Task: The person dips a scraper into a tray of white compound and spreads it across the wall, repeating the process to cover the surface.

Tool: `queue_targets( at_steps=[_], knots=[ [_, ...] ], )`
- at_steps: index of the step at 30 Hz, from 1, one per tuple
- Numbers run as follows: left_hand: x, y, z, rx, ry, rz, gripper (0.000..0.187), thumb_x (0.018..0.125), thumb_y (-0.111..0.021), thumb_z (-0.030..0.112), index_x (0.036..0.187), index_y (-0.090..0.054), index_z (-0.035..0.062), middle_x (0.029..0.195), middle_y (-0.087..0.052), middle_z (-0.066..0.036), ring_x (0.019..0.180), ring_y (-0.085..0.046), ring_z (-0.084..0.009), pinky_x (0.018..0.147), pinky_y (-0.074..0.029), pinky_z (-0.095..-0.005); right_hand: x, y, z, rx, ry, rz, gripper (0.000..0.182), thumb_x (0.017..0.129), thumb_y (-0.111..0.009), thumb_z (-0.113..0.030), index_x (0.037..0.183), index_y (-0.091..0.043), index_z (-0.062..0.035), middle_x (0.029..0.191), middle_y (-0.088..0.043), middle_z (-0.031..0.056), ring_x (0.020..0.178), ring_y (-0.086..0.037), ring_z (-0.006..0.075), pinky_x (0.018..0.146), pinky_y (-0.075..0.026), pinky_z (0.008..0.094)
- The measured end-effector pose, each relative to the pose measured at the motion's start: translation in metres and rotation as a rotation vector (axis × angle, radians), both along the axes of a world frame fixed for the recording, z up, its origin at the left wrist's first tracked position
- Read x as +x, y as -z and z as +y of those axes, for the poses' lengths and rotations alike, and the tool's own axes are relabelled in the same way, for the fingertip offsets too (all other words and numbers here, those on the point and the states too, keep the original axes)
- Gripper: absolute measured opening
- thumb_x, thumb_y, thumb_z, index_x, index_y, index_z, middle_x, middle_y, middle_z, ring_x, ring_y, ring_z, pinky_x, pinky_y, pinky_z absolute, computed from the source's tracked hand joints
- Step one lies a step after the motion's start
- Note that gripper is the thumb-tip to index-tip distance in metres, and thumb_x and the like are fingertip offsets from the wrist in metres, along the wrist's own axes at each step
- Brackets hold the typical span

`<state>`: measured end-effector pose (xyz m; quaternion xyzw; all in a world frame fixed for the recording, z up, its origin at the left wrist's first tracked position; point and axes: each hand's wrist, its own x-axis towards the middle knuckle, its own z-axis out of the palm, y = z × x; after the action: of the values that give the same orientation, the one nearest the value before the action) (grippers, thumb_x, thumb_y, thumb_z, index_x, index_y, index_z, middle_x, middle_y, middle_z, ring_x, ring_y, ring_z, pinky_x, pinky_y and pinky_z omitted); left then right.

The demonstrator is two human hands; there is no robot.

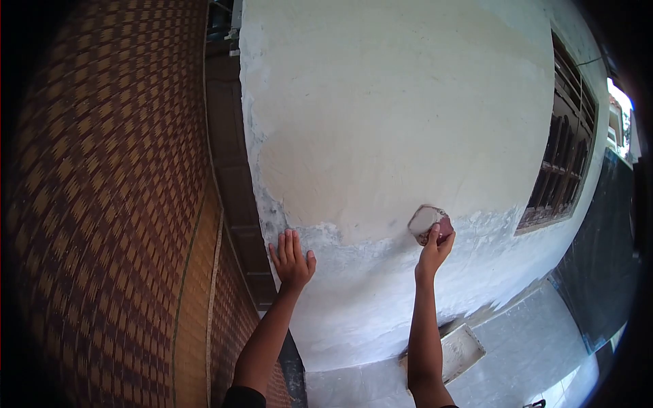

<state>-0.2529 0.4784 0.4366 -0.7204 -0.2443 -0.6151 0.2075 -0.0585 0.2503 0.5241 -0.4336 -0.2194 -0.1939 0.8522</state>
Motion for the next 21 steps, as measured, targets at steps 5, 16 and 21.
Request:
queue_targets(
  at_steps=[5,16,21],
  knots=[
    [0.001,0.000,0.000,-0.015,0.015,0.012,0.057,0.094,-0.042,0.035,0.137,-0.046,-0.0023,0.143,-0.044,-0.017,0.136,-0.036,-0.0328,0.112,-0.021,-0.0571,-0.030,0.009,0.021,-0.457,-0.007,-0.366,0.024,0.097,-0.059,-0.025,0.103,-0.054,-0.0019,0.091,-0.058,0.0037,0.079,-0.053,0.0103,0.069,-0.046,0.0275],
    [-0.001,0.002,0.001,0.010,0.001,0.055,0.062,0.093,-0.042,0.034,0.141,-0.036,-0.0055,0.147,-0.036,-0.021,0.139,-0.029,-0.0369,0.113,-0.016,-0.0595,-0.048,0.012,0.025,-0.477,-0.083,-0.374,0.018,0.094,-0.061,-0.020,0.103,-0.062,-0.0040,0.098,-0.062,0.0128,0.087,-0.057,0.0247,0.077,-0.045,0.0352],
    [-0.001,0.002,-0.001,-0.011,0.000,0.025,0.058,0.095,-0.041,0.035,0.138,-0.044,-0.0023,0.145,-0.041,-0.017,0.137,-0.035,-0.0333,0.112,-0.020,-0.0573,-0.011,0.013,0.028,-0.448,0.028,-0.270,0.022,0.096,-0.057,-0.021,0.108,-0.058,-0.0024,0.099,-0.061,0.0142,0.088,-0.057,0.0264,0.079,-0.046,0.0390]
  ],
)
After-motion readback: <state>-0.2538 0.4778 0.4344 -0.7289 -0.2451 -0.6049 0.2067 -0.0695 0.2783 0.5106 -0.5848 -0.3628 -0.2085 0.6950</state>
